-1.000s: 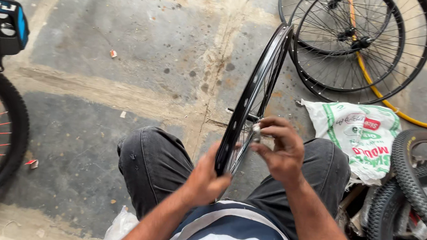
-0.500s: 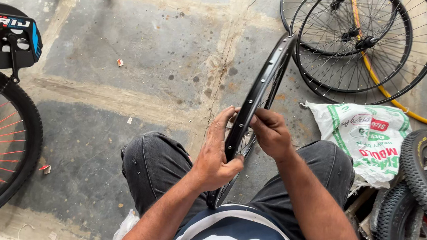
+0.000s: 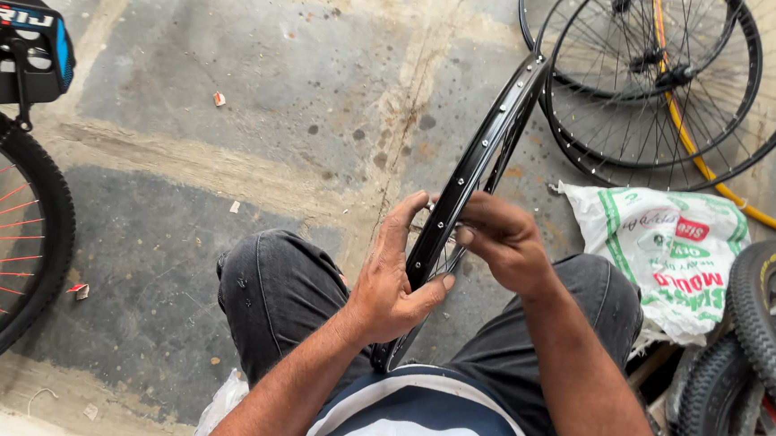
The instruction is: The person sits on the floor holding a bicycle wheel rim across their lap and works around the rim with a small spoke wrench, turning spoke nipples and checking the rim by hand. They rotate the wheel and continue working around the spokes, with other bicycle wheels and tires piled nearby.
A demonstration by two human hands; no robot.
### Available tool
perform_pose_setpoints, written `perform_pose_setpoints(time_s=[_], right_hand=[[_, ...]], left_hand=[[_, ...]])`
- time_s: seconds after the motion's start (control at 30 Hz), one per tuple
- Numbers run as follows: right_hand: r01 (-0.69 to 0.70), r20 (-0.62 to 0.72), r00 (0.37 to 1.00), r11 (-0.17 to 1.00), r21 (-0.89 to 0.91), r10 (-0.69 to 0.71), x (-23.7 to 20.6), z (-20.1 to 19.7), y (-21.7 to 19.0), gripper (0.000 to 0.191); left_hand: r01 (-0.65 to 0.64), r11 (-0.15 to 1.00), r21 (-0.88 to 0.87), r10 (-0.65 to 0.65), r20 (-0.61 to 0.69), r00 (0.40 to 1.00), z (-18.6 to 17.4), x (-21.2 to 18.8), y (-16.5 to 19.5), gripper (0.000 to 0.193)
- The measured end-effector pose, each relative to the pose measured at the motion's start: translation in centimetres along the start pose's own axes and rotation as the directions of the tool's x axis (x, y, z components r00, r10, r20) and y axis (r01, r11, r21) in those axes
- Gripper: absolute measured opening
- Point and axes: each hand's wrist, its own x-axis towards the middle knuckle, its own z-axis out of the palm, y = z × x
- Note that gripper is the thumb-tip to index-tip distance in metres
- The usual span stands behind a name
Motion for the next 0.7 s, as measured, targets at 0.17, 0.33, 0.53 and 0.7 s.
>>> perform_pose_setpoints(time_s=[0.17,0.33,0.53,0.7], right_hand=[[-0.132,-0.13,0.98,0.981,0.14,0.151,-0.4,-0.4,1.6,0.028],[-0.213,-0.061,0.97,0.943,0.256,0.235,0.4,0.3,1.5,0.034],[0.102,-0.16,0.921,0.616,-0.781,-0.356,-0.3,2.9,0.3,0.033],[0.125,-0.213,0.893,0.672,-0.73,-0.397,-0.5,5.5,-0.9,0.043]], left_hand=[[0.053,0.999,-0.001,-0.053,0.009,0.999,0.1,-0.2,-0.2,0.097],[0.041,0.999,-0.017,-0.042,-0.029,0.999,0.8,-0.3,-0.6,0.099],[-0.261,0.952,-0.162,0.223,-0.219,0.95,-3.0,-0.7,4.2,0.09],[-0.531,0.844,-0.071,0.466,-0.392,0.793,-4.7,0.0,6.8,0.089]])
